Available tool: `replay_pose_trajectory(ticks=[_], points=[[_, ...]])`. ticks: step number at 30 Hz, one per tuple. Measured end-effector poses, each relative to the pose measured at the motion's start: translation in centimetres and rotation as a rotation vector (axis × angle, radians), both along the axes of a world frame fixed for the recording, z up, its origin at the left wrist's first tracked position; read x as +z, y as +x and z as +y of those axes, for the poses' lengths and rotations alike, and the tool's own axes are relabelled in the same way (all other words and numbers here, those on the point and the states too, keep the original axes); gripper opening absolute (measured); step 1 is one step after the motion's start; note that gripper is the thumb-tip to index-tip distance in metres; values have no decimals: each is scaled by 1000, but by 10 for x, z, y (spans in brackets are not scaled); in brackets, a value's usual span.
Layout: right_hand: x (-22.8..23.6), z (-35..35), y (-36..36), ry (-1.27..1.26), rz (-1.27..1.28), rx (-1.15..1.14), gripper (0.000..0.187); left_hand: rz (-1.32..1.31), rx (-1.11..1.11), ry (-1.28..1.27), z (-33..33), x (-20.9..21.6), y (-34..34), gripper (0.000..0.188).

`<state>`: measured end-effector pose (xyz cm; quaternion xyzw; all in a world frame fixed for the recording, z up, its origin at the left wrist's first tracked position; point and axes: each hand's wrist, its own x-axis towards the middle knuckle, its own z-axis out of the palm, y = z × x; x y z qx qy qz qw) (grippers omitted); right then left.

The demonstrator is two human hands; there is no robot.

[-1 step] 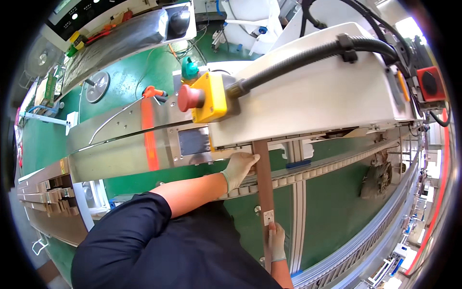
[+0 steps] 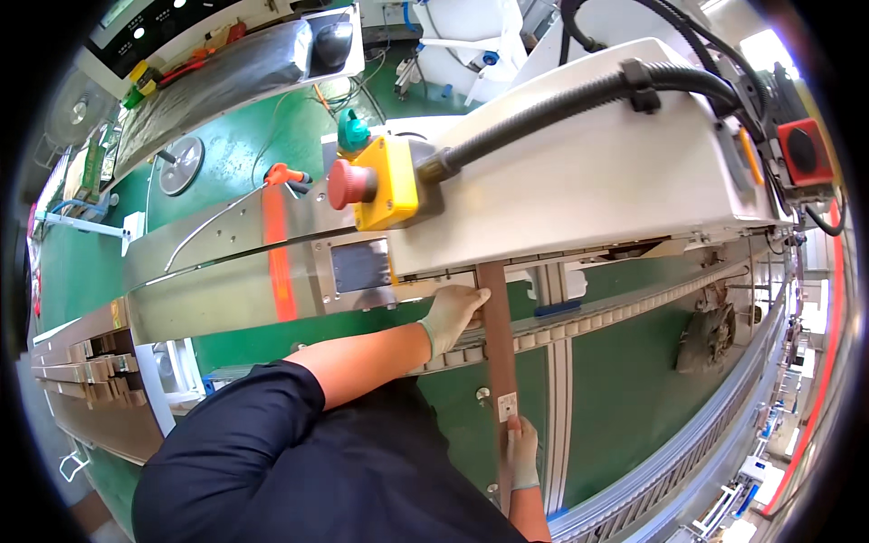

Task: The person picks up long wooden planks from a stack and feeds them one at a time into an industrial processing machine.

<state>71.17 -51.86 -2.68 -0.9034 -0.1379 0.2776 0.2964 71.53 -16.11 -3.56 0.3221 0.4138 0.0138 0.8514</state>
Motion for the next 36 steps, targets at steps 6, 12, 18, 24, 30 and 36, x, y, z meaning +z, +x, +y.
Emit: replay_pose_trajectory(ticks=[6,12,18,24,30,36], points=[[0,-22,68,-37,-57,-101,50,-524,-155,314,-29,-111,76,36],[11,64,89,-110,-944,-76,52,-393,-907,1630,15,-31,-18,23],[-28,230,-10,159,-684,512,38,187,-875,692,72,52,-238,54],[8,309,-125,179,-420,1038,37,655,-585,1257,109,10,-436,53],[9,350,-189,118,-374,1224,33,726,34,1195,101,-3,-561,43],[2,394,-274,140,-372,1298,31,902,445,1002,59,-63,-727,38]])
